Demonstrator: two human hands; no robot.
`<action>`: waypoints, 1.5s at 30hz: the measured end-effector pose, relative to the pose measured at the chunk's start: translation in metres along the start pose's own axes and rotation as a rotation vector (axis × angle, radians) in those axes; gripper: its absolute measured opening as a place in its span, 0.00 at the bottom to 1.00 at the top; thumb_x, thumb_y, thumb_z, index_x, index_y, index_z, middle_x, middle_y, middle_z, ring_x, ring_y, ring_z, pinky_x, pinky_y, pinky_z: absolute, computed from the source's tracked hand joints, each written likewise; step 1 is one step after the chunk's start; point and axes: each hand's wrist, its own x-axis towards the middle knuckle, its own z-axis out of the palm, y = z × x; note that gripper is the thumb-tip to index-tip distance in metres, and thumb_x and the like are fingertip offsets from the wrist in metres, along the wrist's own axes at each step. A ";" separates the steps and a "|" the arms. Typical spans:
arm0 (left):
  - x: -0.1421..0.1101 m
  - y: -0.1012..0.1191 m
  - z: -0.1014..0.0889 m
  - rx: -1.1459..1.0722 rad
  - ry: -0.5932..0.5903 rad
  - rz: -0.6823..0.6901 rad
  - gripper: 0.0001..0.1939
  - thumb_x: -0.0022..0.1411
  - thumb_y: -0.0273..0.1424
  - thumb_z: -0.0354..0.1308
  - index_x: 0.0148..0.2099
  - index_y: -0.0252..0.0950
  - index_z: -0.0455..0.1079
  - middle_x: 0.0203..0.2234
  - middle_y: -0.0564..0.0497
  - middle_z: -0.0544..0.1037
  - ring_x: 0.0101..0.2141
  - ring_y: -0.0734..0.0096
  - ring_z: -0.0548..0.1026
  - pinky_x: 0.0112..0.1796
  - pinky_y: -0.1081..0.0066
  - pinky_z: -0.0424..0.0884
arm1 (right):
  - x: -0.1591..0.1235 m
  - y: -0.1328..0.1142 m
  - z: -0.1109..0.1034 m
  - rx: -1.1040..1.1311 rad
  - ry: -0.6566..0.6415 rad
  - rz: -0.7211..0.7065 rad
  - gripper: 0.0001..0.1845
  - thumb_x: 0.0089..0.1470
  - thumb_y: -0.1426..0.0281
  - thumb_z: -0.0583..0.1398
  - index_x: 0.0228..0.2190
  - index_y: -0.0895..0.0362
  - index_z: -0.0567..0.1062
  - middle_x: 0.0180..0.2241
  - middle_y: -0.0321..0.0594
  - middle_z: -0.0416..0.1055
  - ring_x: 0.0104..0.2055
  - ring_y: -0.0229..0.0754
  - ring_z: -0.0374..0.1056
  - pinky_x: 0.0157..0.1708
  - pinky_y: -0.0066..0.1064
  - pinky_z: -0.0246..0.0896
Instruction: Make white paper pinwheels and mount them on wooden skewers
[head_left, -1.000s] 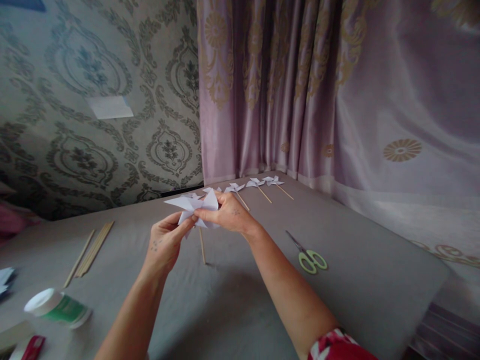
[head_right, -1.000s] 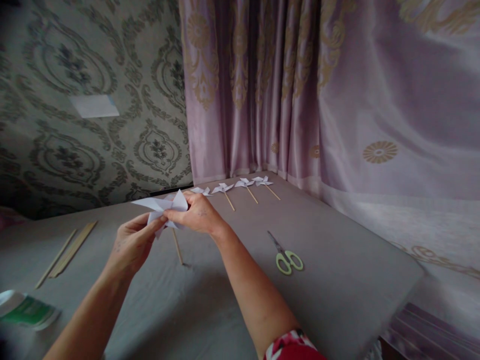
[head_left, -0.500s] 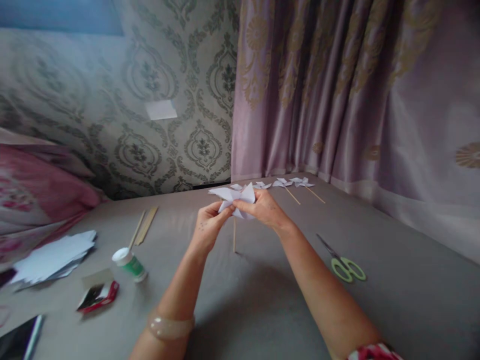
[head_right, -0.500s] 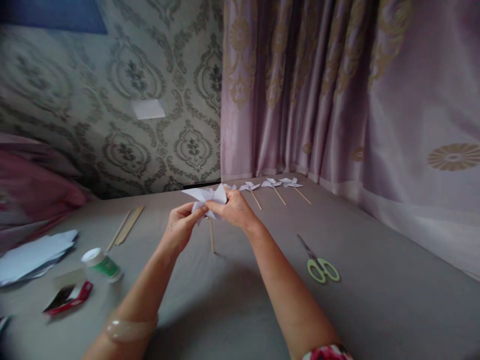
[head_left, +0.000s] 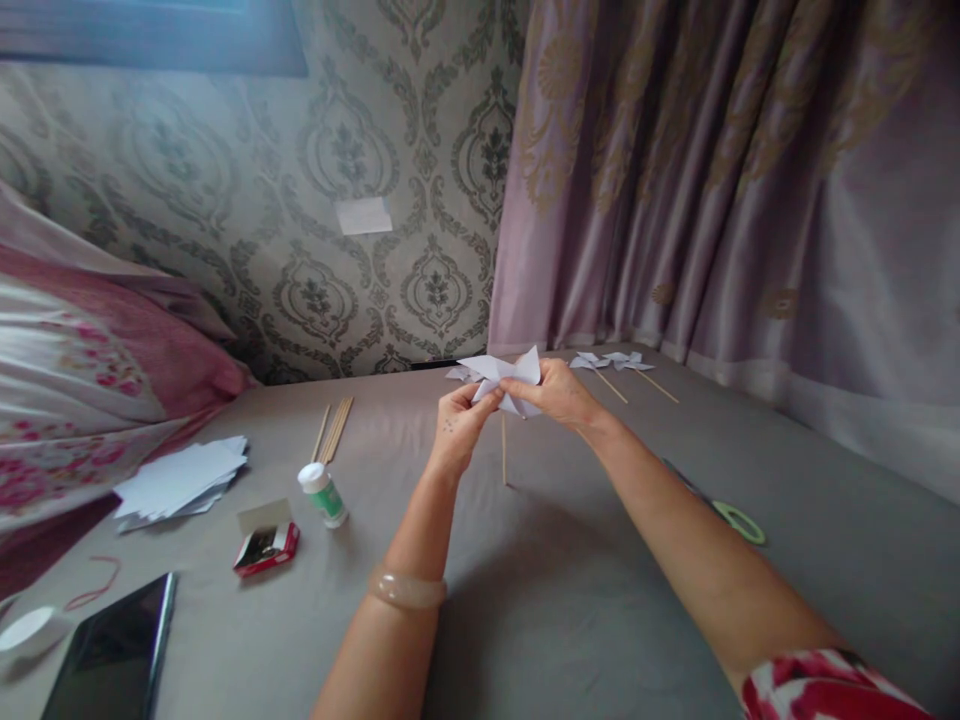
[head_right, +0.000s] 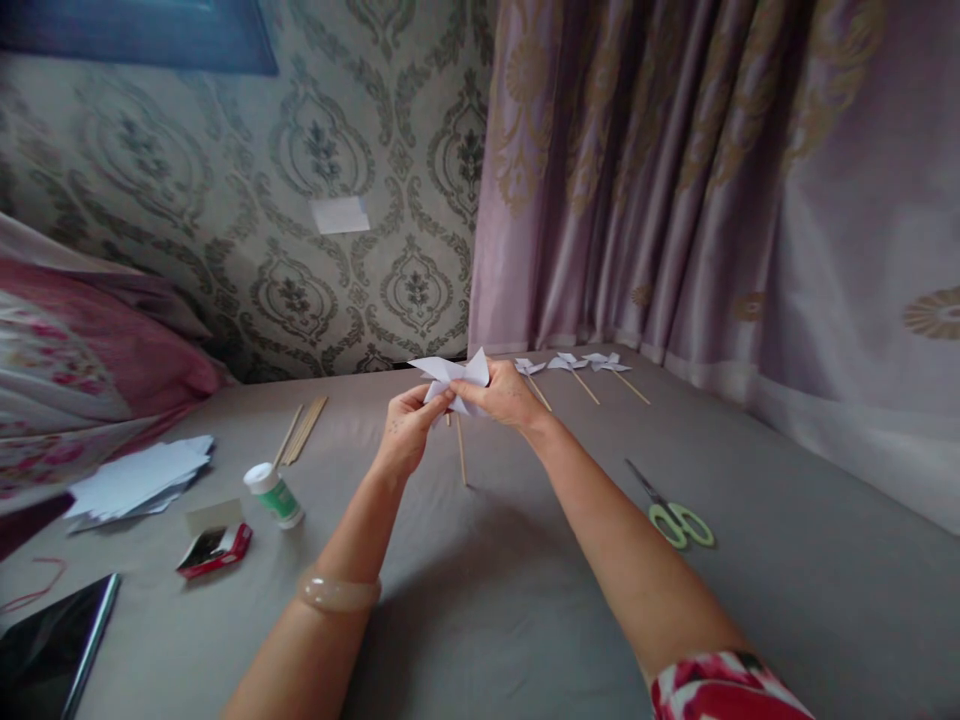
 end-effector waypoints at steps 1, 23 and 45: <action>0.000 0.000 0.001 0.003 -0.002 0.000 0.13 0.46 0.37 0.68 0.29 0.32 0.77 0.22 0.52 0.75 0.26 0.74 0.68 0.31 0.73 0.63 | -0.001 -0.001 -0.002 -0.012 0.002 -0.007 0.16 0.35 0.60 0.67 0.21 0.59 0.72 0.20 0.34 0.70 0.24 0.37 0.64 0.24 0.28 0.57; -0.004 -0.003 0.020 0.079 -0.013 0.021 0.11 0.47 0.36 0.66 0.28 0.33 0.75 0.20 0.54 0.73 0.24 0.74 0.66 0.28 0.73 0.60 | -0.014 -0.002 -0.024 -0.097 -0.015 -0.082 0.21 0.36 0.55 0.68 0.21 0.58 0.69 0.21 0.32 0.64 0.24 0.35 0.60 0.23 0.27 0.54; -0.003 -0.003 0.015 0.083 0.017 0.023 0.13 0.47 0.39 0.67 0.29 0.33 0.76 0.21 0.54 0.74 0.24 0.75 0.66 0.28 0.74 0.59 | -0.005 -0.008 -0.018 -0.079 -0.052 -0.075 0.20 0.34 0.56 0.68 0.19 0.57 0.68 0.19 0.30 0.63 0.23 0.34 0.58 0.23 0.27 0.53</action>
